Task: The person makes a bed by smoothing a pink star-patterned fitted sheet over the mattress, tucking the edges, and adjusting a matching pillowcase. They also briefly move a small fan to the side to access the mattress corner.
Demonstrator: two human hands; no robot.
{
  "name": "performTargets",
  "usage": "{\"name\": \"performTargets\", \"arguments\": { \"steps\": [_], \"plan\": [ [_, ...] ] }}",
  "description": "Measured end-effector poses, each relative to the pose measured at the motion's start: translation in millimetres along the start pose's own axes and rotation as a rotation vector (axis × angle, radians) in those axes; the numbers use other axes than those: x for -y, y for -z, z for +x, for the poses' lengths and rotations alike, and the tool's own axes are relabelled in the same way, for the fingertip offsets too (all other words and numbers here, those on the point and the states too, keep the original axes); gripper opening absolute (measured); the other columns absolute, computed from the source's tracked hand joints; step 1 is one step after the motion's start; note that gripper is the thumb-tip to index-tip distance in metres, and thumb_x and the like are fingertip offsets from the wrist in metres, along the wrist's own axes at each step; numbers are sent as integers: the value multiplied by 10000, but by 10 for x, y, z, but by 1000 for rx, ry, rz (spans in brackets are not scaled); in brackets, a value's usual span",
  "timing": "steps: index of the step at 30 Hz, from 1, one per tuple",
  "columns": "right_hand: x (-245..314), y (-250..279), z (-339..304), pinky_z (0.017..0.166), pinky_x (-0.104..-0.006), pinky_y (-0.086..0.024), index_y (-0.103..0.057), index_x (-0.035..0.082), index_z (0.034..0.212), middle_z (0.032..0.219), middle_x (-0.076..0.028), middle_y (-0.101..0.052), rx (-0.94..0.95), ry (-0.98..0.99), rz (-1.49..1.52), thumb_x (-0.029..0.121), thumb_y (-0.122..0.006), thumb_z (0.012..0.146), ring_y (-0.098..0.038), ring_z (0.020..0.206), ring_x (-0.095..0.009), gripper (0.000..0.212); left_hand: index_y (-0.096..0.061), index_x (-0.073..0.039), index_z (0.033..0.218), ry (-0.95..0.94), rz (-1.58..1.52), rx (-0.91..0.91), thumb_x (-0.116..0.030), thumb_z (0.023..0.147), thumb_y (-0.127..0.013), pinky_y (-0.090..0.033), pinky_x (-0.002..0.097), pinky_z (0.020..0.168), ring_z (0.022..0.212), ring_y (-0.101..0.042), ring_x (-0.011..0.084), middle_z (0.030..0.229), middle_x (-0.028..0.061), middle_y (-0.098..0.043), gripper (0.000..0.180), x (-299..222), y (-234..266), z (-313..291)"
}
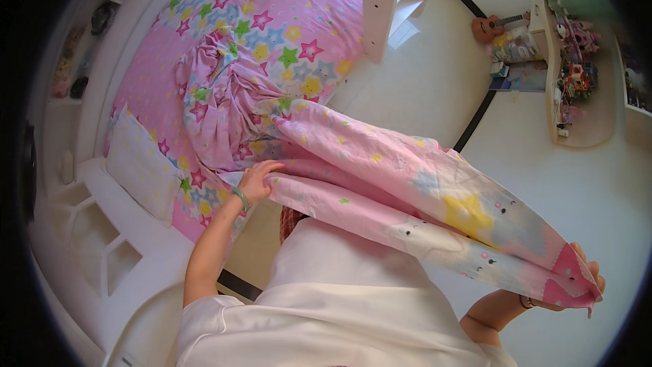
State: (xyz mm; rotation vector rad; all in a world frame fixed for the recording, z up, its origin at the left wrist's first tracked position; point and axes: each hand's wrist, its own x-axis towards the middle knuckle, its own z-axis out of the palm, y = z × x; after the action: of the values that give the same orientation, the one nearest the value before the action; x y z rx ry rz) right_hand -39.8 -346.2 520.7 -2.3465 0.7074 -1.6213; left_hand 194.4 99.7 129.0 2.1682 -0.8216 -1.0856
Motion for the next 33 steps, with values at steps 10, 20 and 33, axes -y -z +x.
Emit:
{"name": "performTargets", "arguments": {
  "steps": [10,20,33],
  "plan": [
    [504,417,-114,829,-346,-482,-421,23,1164,947,-71,-544,-133,23,-347,357,-307,1012,-550,875,-192,384,-556,-189,1238,218,-35,-162,-40,761,-656,-426,422,934,1095,-587,315,1172,116,-621,510,858,-405,-417],
    [987,1131,-137,583,-319,-298,-298,137,707,630,6,-325,-336,-175,-295,339,-351,972,-313,567,-138,338,-641,-120,1056,-3,30,-615,44,857,-476,-487,450,799,948,-629,385,995,168,-672,306,1356,1033,1267],
    [1714,1761,-223,671,-310,-318,-377,166,632,550,43,-333,-79,-224,509,278,-384,986,-296,527,-80,372,-605,-101,964,-66,-53,360,44,779,-539,-476,380,822,917,-619,314,1017,156,-654,245,474,-576,3424]
  ]
}}
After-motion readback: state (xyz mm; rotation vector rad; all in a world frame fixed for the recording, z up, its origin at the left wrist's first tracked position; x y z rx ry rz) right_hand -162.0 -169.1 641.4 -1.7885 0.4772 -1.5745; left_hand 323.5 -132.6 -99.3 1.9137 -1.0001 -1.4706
